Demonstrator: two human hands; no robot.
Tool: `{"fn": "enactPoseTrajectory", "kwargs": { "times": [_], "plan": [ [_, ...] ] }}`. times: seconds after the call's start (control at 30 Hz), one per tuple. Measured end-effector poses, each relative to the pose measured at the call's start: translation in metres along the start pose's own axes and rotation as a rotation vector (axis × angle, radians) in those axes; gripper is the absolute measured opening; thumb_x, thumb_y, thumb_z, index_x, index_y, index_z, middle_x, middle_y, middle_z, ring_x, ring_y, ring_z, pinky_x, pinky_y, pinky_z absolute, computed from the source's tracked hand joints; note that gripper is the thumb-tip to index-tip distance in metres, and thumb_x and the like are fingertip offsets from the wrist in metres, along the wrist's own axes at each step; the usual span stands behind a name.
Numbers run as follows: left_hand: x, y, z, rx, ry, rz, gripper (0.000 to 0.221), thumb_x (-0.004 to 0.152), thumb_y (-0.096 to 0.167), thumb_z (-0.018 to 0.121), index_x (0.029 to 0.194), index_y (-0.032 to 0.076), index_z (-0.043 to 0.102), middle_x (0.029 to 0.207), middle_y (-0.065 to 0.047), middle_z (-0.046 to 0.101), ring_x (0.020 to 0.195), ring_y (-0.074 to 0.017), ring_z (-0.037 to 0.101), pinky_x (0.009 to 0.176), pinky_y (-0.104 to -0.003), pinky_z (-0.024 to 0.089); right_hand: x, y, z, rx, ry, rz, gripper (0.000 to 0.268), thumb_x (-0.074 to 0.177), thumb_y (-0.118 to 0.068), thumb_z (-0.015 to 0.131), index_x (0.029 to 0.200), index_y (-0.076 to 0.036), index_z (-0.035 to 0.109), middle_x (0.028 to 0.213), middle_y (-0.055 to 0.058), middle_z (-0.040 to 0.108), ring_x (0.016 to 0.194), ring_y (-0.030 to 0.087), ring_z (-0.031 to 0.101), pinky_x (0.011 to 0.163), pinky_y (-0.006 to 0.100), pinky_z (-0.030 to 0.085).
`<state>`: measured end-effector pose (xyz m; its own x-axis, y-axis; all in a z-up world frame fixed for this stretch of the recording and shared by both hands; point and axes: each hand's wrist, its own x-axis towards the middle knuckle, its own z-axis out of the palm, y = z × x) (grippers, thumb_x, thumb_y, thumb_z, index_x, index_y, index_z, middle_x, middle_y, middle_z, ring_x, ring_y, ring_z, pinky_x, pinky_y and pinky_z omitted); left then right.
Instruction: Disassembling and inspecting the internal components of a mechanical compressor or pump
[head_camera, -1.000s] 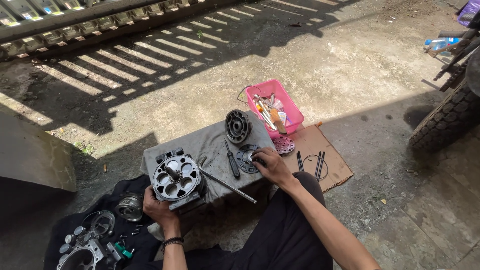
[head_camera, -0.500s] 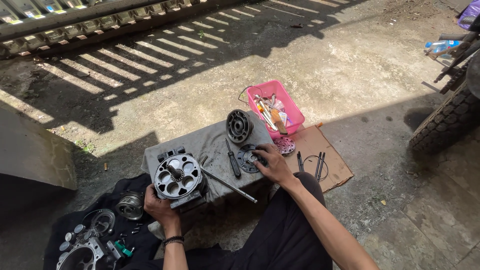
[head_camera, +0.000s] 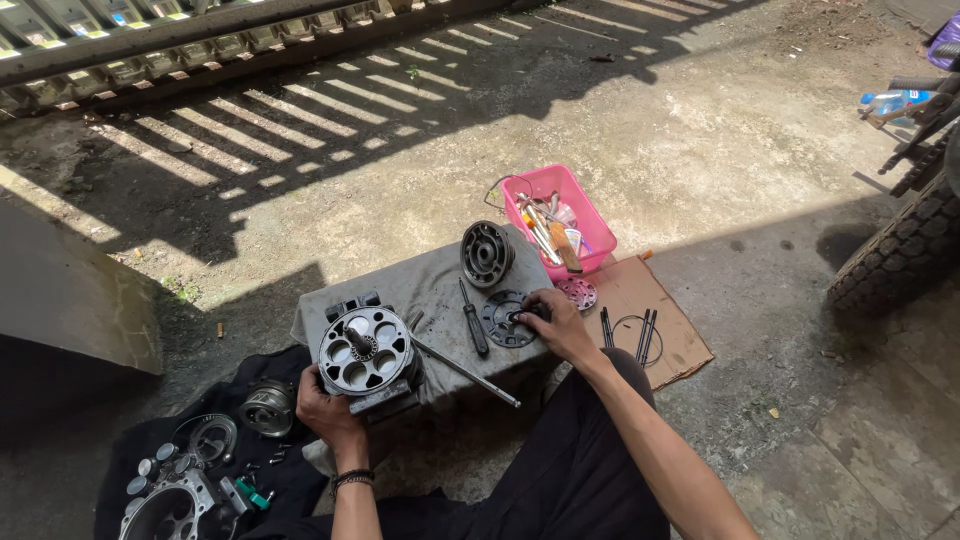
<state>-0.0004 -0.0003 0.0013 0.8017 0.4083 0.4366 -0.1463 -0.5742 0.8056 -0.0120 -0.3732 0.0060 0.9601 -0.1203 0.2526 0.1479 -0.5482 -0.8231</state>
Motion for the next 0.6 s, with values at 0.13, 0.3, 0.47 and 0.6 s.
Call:
{"fn": "enactPoseTrajectory", "kwargs": {
  "times": [0.13,0.3,0.47,0.6],
  "plan": [
    [0.000,0.004,-0.001,-0.003,0.007,0.017,0.022,0.091,0.014,0.073,0.099,-0.006,0.069,0.088,-0.014,0.072,0.071,-0.0267,0.061,0.067,-0.039,0.049,-0.001,-0.015,0.001,0.051,0.060,0.020,0.018,0.082,-0.009,0.075,0.098,-0.002,0.072,0.087,0.005,0.070,0.069,0.014,0.059,0.066,0.027,0.048],
    [-0.001,0.001,0.000,-0.029,-0.005,0.003,0.032,0.090,0.024,0.072,0.099,-0.007,0.068,0.087,-0.015,0.071,0.071,-0.0270,0.061,0.067,-0.039,0.048,-0.004,-0.012,0.008,-0.049,0.037,-0.198,0.017,0.077,-0.005,0.077,0.094,-0.003,0.076,0.100,0.006,0.075,0.087,0.019,0.067,0.083,0.030,0.054],
    [-0.001,0.002,-0.001,-0.013,-0.007,0.013,0.026,0.090,0.018,0.072,0.098,-0.006,0.068,0.087,-0.015,0.071,0.071,-0.0276,0.060,0.068,-0.039,0.048,-0.007,-0.005,0.007,-0.045,0.005,-0.229,0.016,0.075,-0.005,0.074,0.091,-0.005,0.077,0.108,0.006,0.073,0.097,0.021,0.067,0.089,0.032,0.053],
    [0.000,0.000,0.001,-0.011,0.002,0.024,0.027,0.089,0.019,0.073,0.098,-0.007,0.068,0.088,-0.016,0.072,0.072,-0.0285,0.061,0.068,-0.040,0.049,-0.005,-0.012,0.005,-0.056,0.051,-0.129,0.036,0.079,-0.014,0.076,0.112,-0.002,0.072,0.120,0.008,0.067,0.105,0.024,0.067,0.094,0.033,0.052]
  ]
}}
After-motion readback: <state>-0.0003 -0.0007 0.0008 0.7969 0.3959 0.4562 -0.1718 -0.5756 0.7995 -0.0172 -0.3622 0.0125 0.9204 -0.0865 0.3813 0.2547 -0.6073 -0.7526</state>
